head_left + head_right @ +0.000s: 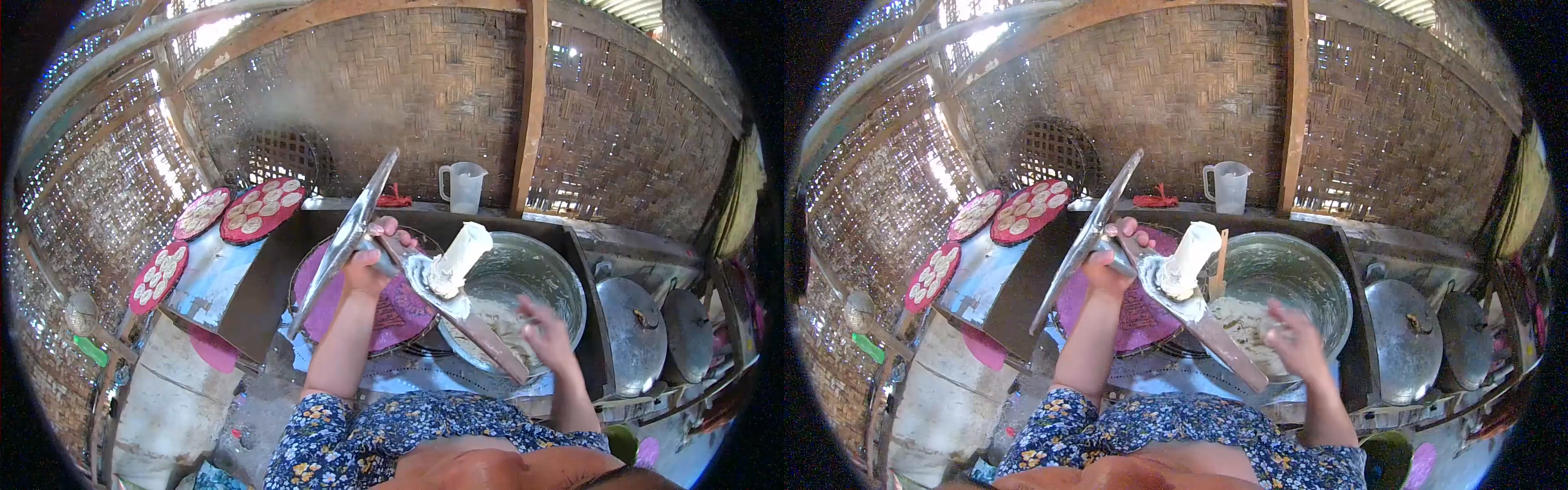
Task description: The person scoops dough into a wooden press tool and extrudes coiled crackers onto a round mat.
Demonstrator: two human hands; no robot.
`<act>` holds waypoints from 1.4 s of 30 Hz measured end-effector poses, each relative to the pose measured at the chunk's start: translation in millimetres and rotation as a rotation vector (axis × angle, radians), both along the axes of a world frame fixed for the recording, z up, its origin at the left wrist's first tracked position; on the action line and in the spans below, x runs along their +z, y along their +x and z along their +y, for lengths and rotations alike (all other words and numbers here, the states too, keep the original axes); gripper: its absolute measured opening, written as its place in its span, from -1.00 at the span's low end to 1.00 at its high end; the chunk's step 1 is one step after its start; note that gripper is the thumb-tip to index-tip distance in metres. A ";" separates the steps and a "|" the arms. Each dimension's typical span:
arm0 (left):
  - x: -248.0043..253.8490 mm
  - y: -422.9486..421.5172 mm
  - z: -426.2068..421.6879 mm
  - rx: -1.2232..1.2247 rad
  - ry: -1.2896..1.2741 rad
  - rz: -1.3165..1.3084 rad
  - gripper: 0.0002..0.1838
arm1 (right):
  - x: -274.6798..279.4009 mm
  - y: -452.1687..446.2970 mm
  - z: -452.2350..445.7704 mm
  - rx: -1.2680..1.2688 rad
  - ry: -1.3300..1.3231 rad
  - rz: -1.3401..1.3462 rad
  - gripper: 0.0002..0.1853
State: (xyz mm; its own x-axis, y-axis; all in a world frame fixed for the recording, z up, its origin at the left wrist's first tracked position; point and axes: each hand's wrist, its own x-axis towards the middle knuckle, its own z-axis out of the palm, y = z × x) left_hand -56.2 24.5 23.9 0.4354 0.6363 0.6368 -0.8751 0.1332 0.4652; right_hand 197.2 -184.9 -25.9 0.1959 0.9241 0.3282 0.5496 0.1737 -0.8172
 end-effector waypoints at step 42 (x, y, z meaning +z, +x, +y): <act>-85.3 -108.6 -102.8 0.970 0.411 1.294 -0.23 | 34.4 -154.0 85.9 0.827 0.182 -0.281 -0.04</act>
State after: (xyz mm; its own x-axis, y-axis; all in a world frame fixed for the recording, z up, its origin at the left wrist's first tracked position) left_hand -164.7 -78.3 -61.4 0.3431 0.8601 0.3774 0.4104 -0.4987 0.7635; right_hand 43.2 -99.0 8.5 -0.6204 0.6631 0.4188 0.3671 0.7174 -0.5921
